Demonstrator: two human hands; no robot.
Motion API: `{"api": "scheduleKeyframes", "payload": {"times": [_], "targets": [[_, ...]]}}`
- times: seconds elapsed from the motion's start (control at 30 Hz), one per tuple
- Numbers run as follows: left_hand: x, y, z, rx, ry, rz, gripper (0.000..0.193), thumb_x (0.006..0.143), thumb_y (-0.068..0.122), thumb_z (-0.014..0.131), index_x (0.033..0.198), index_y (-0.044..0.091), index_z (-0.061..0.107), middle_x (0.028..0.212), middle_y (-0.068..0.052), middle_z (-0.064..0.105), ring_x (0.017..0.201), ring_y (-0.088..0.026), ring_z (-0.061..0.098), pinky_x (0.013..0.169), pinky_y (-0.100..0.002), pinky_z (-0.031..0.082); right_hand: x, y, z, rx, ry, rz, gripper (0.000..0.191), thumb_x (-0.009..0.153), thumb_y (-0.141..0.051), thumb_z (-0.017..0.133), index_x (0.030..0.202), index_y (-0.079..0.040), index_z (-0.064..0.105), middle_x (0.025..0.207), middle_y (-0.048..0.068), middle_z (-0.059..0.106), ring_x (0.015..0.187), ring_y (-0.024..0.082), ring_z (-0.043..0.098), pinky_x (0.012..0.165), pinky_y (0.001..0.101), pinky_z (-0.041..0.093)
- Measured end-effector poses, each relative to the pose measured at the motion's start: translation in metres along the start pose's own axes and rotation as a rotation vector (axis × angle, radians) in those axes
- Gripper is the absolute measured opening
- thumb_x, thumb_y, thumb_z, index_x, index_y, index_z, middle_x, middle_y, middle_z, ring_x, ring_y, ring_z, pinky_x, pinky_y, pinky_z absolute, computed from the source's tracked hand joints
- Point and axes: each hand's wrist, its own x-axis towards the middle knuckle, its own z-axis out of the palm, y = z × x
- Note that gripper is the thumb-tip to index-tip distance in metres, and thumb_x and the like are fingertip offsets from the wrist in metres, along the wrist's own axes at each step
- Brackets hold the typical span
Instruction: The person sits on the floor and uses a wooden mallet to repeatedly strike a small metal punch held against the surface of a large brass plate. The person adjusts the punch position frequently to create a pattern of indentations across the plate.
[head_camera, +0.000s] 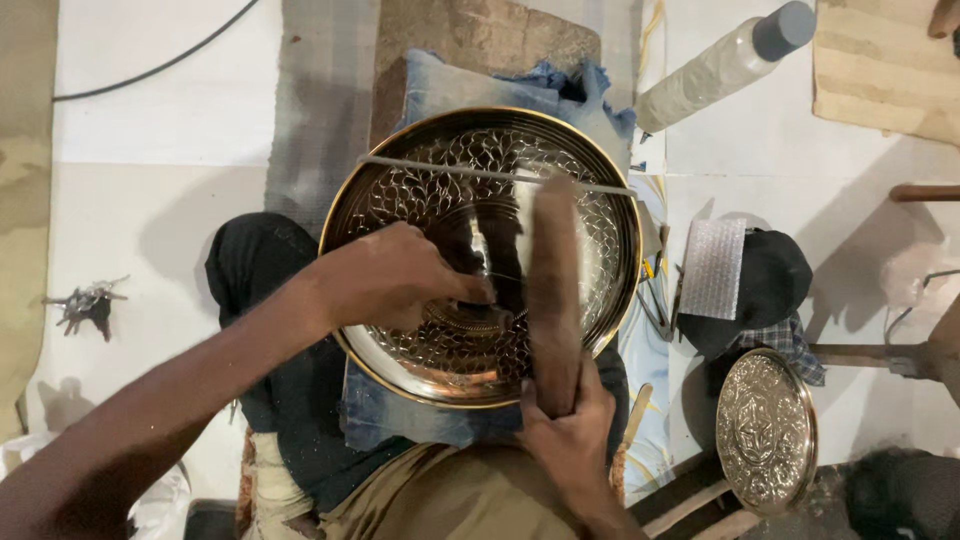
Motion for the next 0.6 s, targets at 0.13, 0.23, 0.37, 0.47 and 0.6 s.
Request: {"api": "scheduleKeyframes", "payload": {"times": [0.13, 0.23, 0.37, 0.47, 0.6], "targets": [[-0.0007, 0.0007, -0.001, -0.071, 0.079, 0.023, 0.087, 0.057, -0.002, 0.067, 0.137, 0.03, 0.06, 0.08, -0.01, 0.075, 0.077, -0.034, 0.071, 0.068, -0.049, 0.056, 0.0017, -0.0009, -0.0037, -0.25, -0.228, 0.175, 0.054, 0.071, -0.004, 0.074, 0.123, 0.003, 0.059, 0.082, 0.018, 0.073, 0.069, 0.017, 0.071, 0.068, 0.0326, 0.058], [-0.0012, 0.0007, -0.0022, 0.03, 0.039, 0.032, 0.078, 0.063, -0.004, 0.066, 0.133, 0.031, 0.064, 0.074, -0.01, 0.074, 0.075, -0.032, 0.072, 0.072, -0.05, 0.056, 0.0006, 0.001, -0.0033, -0.033, 0.012, -0.011, 0.047, 0.076, -0.008, 0.077, 0.119, 0.004, 0.062, 0.09, 0.017, 0.077, 0.081, 0.016, 0.071, 0.073, 0.0329, 0.058], [-0.0027, 0.0002, -0.0046, -0.059, 0.101, 0.046, 0.073, 0.064, -0.003, 0.067, 0.129, 0.03, 0.066, 0.077, -0.01, 0.074, 0.074, -0.031, 0.073, 0.069, -0.047, 0.057, -0.0006, 0.005, 0.0027, -0.109, -0.026, 0.072, 0.045, 0.075, -0.009, 0.078, 0.116, 0.002, 0.063, 0.086, 0.018, 0.076, 0.075, 0.014, 0.071, 0.069, 0.0326, 0.058], [-0.001, 0.0001, -0.0065, -0.045, 0.023, -0.018, 0.079, 0.061, -0.005, 0.066, 0.132, 0.033, 0.066, 0.074, -0.01, 0.073, 0.071, -0.032, 0.072, 0.069, -0.047, 0.057, 0.0022, 0.0067, 0.005, -0.083, 0.015, 0.134, 0.042, 0.076, -0.009, 0.08, 0.112, 0.002, 0.063, 0.082, 0.019, 0.075, 0.072, 0.015, 0.069, 0.066, 0.0325, 0.057], [-0.0018, 0.0015, -0.0084, -0.076, 0.128, 0.039, 0.074, 0.059, -0.002, 0.068, 0.126, 0.028, 0.068, 0.075, -0.008, 0.075, 0.074, -0.032, 0.072, 0.067, -0.048, 0.056, 0.0042, 0.0054, 0.0026, -0.127, -0.097, 0.233, 0.043, 0.076, -0.006, 0.075, 0.116, -0.001, 0.063, 0.082, 0.015, 0.075, 0.07, 0.015, 0.073, 0.062, 0.0318, 0.058]]}}
